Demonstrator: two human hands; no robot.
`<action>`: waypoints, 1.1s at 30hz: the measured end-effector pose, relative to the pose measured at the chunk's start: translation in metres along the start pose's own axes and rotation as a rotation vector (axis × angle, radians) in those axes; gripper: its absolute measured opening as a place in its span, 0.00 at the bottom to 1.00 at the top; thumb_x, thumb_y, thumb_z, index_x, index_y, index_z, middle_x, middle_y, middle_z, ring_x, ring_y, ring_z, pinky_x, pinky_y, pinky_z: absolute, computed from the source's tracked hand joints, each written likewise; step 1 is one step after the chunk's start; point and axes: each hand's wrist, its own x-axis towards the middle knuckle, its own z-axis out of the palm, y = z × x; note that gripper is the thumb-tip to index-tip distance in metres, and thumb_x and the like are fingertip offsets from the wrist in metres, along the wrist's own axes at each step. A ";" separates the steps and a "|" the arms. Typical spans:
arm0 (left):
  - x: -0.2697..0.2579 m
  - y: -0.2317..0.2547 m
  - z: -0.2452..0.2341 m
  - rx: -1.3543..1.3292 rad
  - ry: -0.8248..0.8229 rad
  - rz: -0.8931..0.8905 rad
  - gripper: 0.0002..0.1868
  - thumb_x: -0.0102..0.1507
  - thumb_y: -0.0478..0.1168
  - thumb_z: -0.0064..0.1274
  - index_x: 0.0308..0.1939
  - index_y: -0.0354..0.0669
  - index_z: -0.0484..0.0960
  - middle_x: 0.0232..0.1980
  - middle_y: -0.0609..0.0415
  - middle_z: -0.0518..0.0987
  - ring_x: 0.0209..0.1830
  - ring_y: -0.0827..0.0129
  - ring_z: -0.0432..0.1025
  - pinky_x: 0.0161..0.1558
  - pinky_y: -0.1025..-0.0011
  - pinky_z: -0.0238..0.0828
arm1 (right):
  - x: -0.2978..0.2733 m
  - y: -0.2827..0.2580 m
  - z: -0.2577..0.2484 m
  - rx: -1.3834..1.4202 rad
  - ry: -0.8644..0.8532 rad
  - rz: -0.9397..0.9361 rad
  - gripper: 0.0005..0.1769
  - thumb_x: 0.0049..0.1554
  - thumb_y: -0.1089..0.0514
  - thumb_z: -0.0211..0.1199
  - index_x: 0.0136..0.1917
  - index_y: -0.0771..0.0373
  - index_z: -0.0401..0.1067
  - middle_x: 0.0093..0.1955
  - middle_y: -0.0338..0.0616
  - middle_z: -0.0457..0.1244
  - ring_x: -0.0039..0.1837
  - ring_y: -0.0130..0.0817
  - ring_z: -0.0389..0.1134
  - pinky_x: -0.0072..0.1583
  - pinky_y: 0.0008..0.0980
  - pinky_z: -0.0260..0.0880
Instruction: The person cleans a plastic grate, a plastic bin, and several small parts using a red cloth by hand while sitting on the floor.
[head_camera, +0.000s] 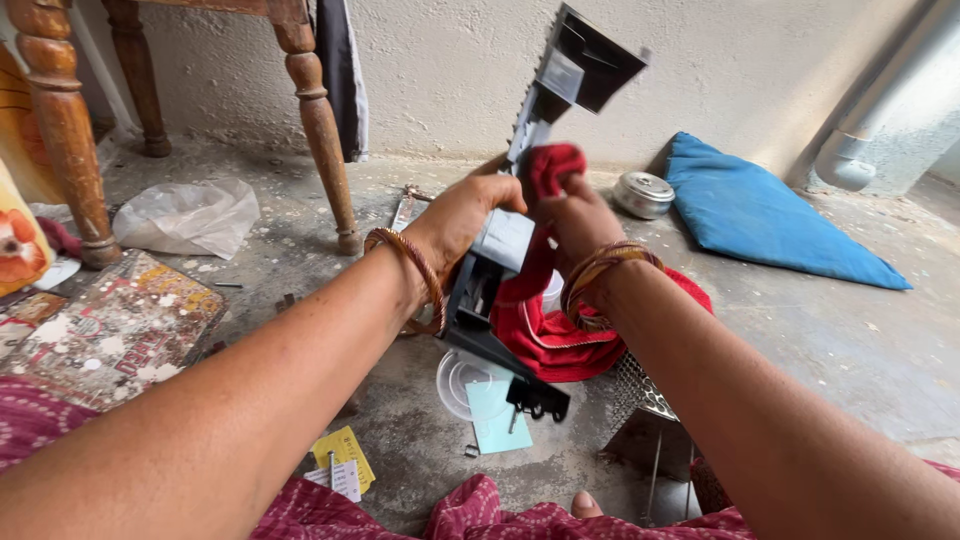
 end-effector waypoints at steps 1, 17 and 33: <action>-0.001 0.001 -0.006 0.004 0.005 -0.002 0.08 0.62 0.40 0.47 0.37 0.40 0.78 0.31 0.54 0.81 0.26 0.75 0.77 0.28 0.74 0.77 | -0.002 -0.004 0.011 0.720 -0.111 0.380 0.28 0.50 0.73 0.55 0.64 0.61 0.71 0.50 0.48 0.68 0.50 0.39 0.72 0.51 0.38 0.75; -0.012 0.016 0.001 -0.255 0.217 -0.303 0.10 0.59 0.42 0.47 0.36 0.39 0.77 0.26 0.56 0.77 0.19 0.71 0.72 0.21 0.72 0.72 | 0.017 -0.019 -0.026 0.654 0.378 0.447 0.30 0.47 0.71 0.56 0.63 0.56 0.64 0.45 0.46 0.70 0.41 0.35 0.74 0.42 0.36 0.79; -0.035 0.073 -0.018 -0.325 0.749 -0.172 0.35 0.51 0.34 0.48 0.65 0.54 0.72 0.26 0.55 0.73 0.18 0.72 0.67 0.20 0.69 0.67 | 0.020 -0.047 -0.010 0.469 0.032 0.508 0.17 0.51 0.69 0.54 0.53 0.66 0.76 0.44 0.50 0.68 0.47 0.43 0.70 0.49 0.40 0.73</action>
